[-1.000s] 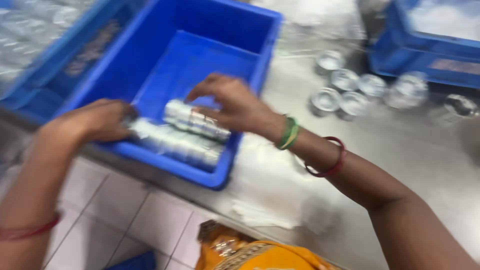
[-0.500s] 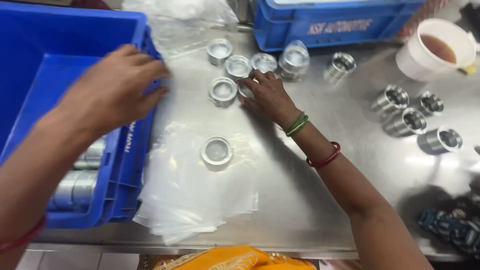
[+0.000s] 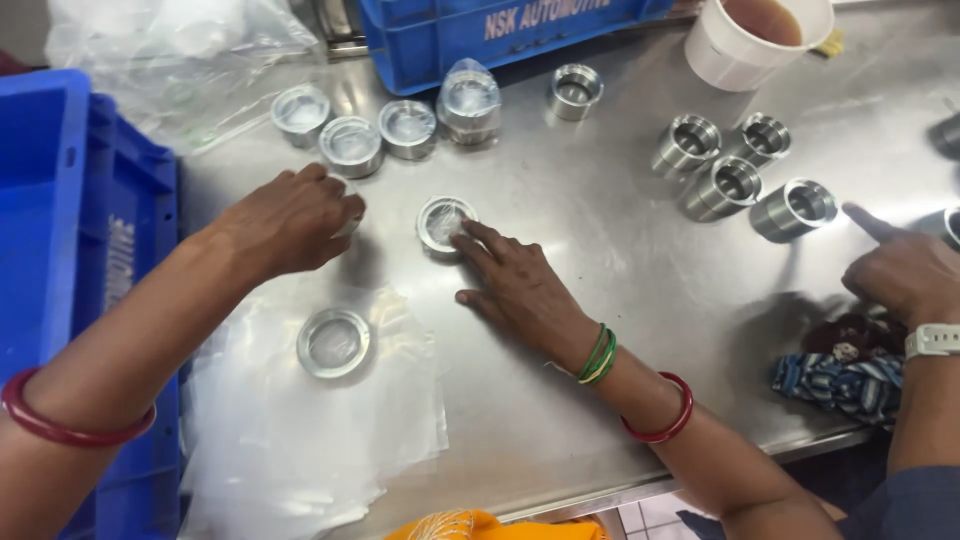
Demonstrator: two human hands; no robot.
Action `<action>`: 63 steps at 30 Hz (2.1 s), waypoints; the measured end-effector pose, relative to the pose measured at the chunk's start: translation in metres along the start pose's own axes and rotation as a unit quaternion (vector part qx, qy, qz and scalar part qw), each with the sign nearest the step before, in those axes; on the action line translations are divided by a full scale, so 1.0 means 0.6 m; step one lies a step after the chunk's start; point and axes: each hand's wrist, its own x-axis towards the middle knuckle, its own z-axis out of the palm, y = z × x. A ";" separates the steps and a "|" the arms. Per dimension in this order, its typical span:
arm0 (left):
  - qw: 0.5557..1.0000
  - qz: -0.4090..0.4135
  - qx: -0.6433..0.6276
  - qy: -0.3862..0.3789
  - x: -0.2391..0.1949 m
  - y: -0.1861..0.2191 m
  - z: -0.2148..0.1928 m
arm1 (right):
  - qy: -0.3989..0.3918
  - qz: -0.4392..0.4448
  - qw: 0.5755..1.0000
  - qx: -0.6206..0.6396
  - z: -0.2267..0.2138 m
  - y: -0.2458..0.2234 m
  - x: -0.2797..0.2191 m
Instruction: Packing metal automotive parts into plastic bags and crates.
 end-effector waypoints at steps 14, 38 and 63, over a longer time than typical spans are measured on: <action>0.995 0.000 -0.104 0.000 0.015 -0.028 0.040 | -0.018 0.013 1.000 0.001 0.003 0.003 0.021; 0.970 -0.217 -0.106 -0.008 0.024 -0.032 0.048 | 0.006 -0.021 1.000 -0.011 0.013 0.007 0.007; 0.977 -0.101 -0.140 -0.122 0.049 0.052 0.081 | 0.060 -0.023 0.998 -0.020 0.038 0.006 -0.003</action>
